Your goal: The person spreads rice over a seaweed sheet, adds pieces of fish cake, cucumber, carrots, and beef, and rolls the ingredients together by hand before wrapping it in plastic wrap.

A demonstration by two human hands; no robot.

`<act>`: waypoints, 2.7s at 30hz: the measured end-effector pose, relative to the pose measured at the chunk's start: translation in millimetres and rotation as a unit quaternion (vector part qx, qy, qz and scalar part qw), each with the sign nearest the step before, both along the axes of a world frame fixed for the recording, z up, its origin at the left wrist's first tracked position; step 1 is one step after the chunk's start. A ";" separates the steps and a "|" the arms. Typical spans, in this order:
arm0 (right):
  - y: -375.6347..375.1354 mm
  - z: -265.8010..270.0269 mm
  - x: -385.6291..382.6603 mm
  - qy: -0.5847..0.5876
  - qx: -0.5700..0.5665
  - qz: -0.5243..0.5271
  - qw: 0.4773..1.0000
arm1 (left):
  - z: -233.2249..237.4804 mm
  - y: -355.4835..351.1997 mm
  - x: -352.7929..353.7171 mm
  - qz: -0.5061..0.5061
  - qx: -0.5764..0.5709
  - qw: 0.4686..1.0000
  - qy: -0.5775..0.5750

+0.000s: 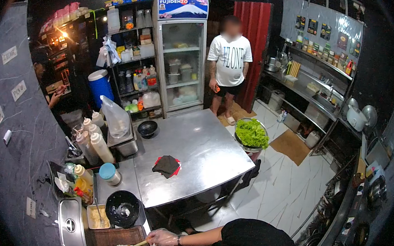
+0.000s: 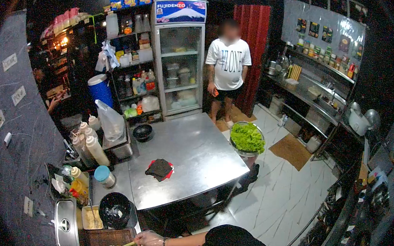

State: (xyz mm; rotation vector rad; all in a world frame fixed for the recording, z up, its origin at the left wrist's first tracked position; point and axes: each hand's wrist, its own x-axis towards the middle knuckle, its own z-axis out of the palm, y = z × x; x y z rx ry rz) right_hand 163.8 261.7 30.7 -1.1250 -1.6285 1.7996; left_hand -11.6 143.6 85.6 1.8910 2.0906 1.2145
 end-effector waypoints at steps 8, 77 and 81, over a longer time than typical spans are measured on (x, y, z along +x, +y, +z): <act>-0.7 3.9 0.8 -0.004 -0.075 0.008 0.997 | -1.9 -2.4 -6.0 0.011 0.004 1.000 0.007; 70.3 6.3 -149.4 -0.063 -0.023 0.254 0.965 | -101.7 -41.1 -91.5 0.208 0.003 0.779 -0.591; 82.6 -8.1 -124.5 -0.049 -0.051 0.186 0.980 | -134.7 -42.6 -104.1 0.204 -0.076 0.806 -0.550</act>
